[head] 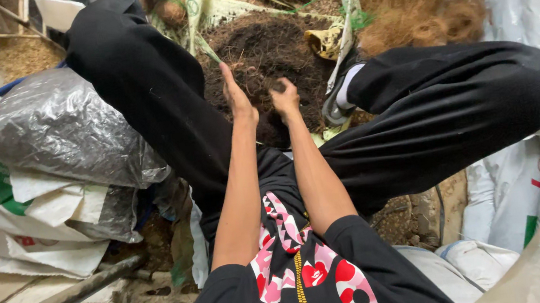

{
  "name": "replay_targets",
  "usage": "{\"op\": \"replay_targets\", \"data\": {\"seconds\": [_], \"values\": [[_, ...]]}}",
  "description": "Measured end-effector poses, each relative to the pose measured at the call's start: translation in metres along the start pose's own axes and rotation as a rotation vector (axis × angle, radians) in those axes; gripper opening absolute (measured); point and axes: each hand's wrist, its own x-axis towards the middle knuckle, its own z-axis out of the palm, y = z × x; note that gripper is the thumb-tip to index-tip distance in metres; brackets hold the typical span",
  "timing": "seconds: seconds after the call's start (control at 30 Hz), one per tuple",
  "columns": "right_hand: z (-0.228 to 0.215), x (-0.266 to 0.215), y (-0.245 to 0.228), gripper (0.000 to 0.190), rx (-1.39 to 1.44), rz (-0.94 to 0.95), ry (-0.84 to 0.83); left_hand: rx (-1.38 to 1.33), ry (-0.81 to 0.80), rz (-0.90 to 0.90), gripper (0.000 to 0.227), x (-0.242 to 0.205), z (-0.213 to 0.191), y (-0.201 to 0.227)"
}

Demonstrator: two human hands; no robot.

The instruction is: The person sits cross-legged on the floor and mixes soil with both hands inside a large open sack. They repeatedly scoop, turn, and break up the soil to blend it with fibrous material.

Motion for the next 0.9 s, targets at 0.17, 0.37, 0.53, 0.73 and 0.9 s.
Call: {"op": "replay_targets", "data": {"seconds": [0.17,0.37,0.53,0.73,0.9], "values": [[-0.044,0.014,-0.098,0.093,0.640,0.468,0.063,0.424,0.164,-0.055,0.091,0.001,0.004,-0.005],[-0.072,-0.011,-0.172,0.052,0.893,0.073,-0.292,0.244,-0.055,-0.116,0.074,-0.003,0.012,-0.009],[-0.075,-0.020,-0.189,0.029,0.682,-0.226,-0.348,-0.017,-0.258,-0.230,0.080,-0.011,0.023,-0.001],[-0.072,-0.020,-0.192,0.025,0.717,-0.238,-0.352,-0.055,-0.332,-0.244,0.088,-0.020,0.030,0.009],[-0.059,-0.022,-0.188,0.021,0.264,-0.290,-0.134,0.019,-0.309,-0.193,0.087,-0.027,0.035,0.016]]}}
